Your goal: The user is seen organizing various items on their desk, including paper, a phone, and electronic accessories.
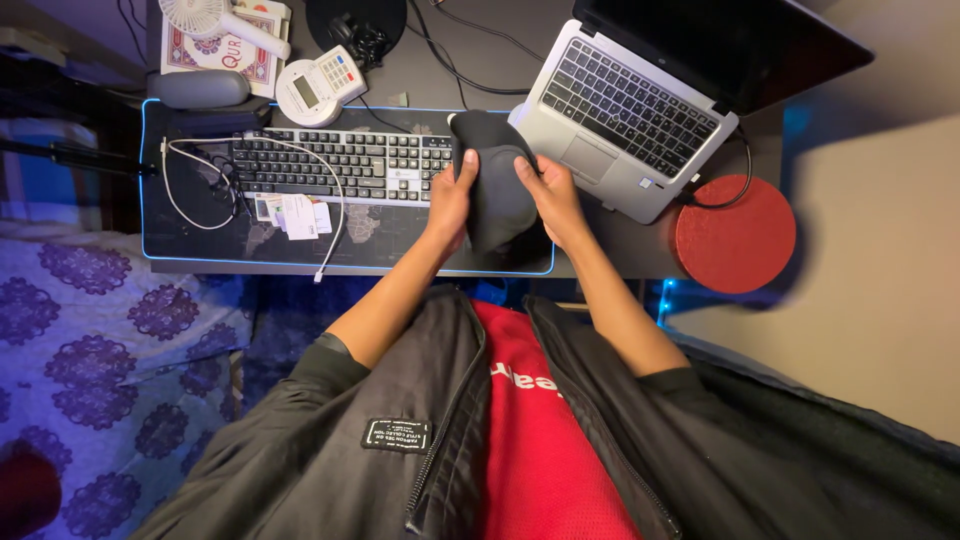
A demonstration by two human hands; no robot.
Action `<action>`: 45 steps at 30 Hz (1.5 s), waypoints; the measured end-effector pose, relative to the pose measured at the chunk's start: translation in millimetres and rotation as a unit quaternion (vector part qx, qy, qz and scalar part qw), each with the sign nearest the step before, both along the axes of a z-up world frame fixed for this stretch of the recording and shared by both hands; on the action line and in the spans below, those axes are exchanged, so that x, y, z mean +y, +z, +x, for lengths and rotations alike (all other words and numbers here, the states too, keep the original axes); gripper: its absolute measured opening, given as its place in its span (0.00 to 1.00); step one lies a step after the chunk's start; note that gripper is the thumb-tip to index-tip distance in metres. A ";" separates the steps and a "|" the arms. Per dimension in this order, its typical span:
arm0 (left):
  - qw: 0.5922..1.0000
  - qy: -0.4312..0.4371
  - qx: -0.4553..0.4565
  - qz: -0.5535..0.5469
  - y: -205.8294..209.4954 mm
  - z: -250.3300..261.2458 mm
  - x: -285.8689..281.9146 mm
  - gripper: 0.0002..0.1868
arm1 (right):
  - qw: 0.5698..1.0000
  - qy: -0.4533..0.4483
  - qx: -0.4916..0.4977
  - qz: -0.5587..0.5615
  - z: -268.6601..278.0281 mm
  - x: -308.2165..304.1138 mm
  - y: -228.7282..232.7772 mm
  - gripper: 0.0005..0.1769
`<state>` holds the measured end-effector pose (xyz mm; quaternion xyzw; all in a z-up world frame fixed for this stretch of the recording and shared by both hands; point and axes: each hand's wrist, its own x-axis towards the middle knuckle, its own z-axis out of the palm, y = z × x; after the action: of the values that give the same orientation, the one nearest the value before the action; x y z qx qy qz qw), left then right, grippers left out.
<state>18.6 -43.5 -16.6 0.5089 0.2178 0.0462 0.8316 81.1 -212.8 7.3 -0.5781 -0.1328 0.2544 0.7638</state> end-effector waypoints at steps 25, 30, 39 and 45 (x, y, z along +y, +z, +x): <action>0.914 0.010 -0.011 0.404 -5.5 -20.4 -13.8 0.23 | 0.987 -0.136 0.067 0.059 5.4 11.7 -8.9 0.21; 0.913 -0.051 -0.042 0.403 7.5 -28.7 -5.8 0.23 | 0.989 -0.104 0.098 0.046 12.6 5.3 -11.9 0.20; 0.896 0.015 -0.039 0.443 21.0 -18.7 -3.8 0.24 | 0.994 -0.028 0.103 0.002 -20.2 3.4 -28.8 0.23; 0.894 0.001 -0.037 0.447 15.2 -44.5 -12.4 0.22 | 0.993 -0.027 0.076 0.081 -51.2 -2.2 -46.3 0.23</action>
<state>-25.9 -55.9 -1.4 0.8246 0.1439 0.1585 0.5236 29.9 -215.0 -38.9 -0.4967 -0.0786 0.2656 0.8226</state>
